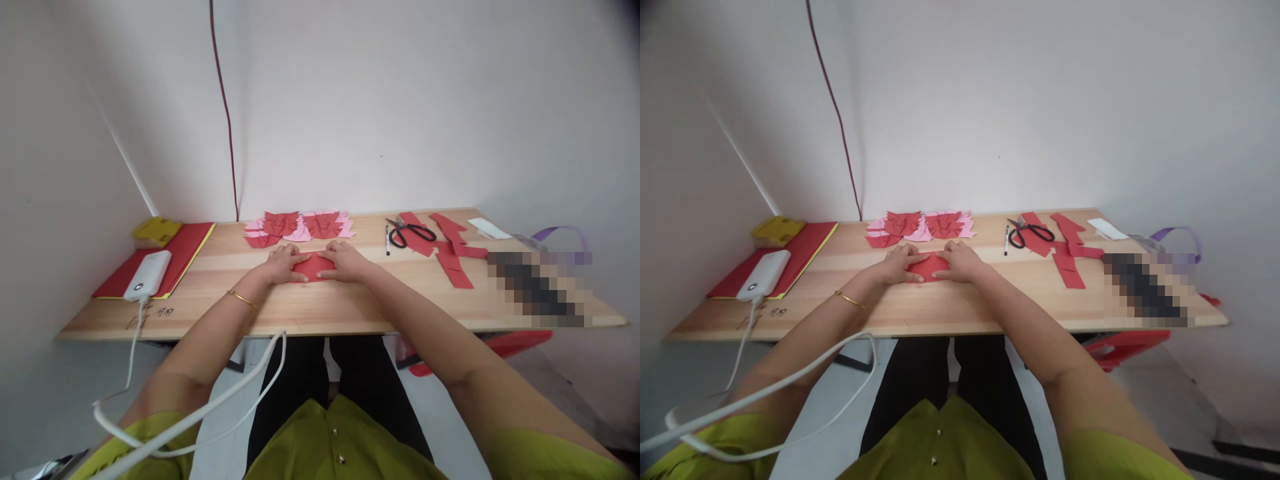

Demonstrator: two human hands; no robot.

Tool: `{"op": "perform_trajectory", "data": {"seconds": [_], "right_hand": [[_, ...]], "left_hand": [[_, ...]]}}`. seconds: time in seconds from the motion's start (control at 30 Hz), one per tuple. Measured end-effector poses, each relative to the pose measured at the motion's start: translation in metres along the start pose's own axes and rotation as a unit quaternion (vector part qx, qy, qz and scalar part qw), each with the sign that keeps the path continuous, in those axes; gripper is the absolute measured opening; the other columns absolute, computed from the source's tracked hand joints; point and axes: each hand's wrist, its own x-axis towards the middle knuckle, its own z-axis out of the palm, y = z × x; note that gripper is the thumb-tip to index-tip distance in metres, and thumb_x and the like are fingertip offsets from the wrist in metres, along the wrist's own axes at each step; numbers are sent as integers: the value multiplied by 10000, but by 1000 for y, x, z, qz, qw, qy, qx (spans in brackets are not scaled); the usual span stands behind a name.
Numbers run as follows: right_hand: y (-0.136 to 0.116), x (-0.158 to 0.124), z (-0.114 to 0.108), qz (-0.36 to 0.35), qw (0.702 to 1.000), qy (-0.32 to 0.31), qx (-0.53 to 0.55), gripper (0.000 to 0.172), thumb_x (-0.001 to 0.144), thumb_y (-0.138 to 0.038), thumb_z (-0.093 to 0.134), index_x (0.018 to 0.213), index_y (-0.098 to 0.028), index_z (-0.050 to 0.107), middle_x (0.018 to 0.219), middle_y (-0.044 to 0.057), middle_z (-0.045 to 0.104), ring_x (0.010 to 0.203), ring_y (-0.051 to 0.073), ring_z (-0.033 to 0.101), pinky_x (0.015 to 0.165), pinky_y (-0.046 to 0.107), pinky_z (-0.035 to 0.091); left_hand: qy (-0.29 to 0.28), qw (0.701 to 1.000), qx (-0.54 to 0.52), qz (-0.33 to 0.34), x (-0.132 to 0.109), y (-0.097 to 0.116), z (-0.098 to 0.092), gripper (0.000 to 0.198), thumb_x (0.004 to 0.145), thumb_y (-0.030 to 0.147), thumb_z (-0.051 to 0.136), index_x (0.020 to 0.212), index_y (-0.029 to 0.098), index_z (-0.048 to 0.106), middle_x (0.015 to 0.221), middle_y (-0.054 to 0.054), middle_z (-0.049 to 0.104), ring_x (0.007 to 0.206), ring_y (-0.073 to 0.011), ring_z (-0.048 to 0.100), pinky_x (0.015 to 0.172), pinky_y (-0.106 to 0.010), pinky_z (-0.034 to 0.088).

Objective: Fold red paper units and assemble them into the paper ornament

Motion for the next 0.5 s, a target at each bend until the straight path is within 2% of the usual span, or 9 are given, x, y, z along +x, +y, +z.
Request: {"op": "perform_trajectory", "data": {"seconds": [0.23, 0.5], "right_hand": [[10, -1, 10, -23, 1000, 11, -10, 765, 728, -683, 537, 1332, -214, 499, 1246, 146, 484, 1071, 317, 447, 943, 457, 364], [22, -8, 12, -82, 996, 27, 17, 689, 777, -583, 560, 1308, -145, 523, 1280, 183, 493, 1148, 325, 436, 996, 479, 352]], "left_hand": [[-22, 1000, -9, 12, 5, -4, -4, 851, 618, 727, 580, 1368, 369, 399, 1232, -75, 398, 1142, -300, 355, 992, -435, 275], [11, 996, -55, 63, 1, -22, 9, 787, 631, 658, 640, 1327, 331, 475, 1274, -80, 401, 1206, -300, 338, 1049, -449, 245]]}}
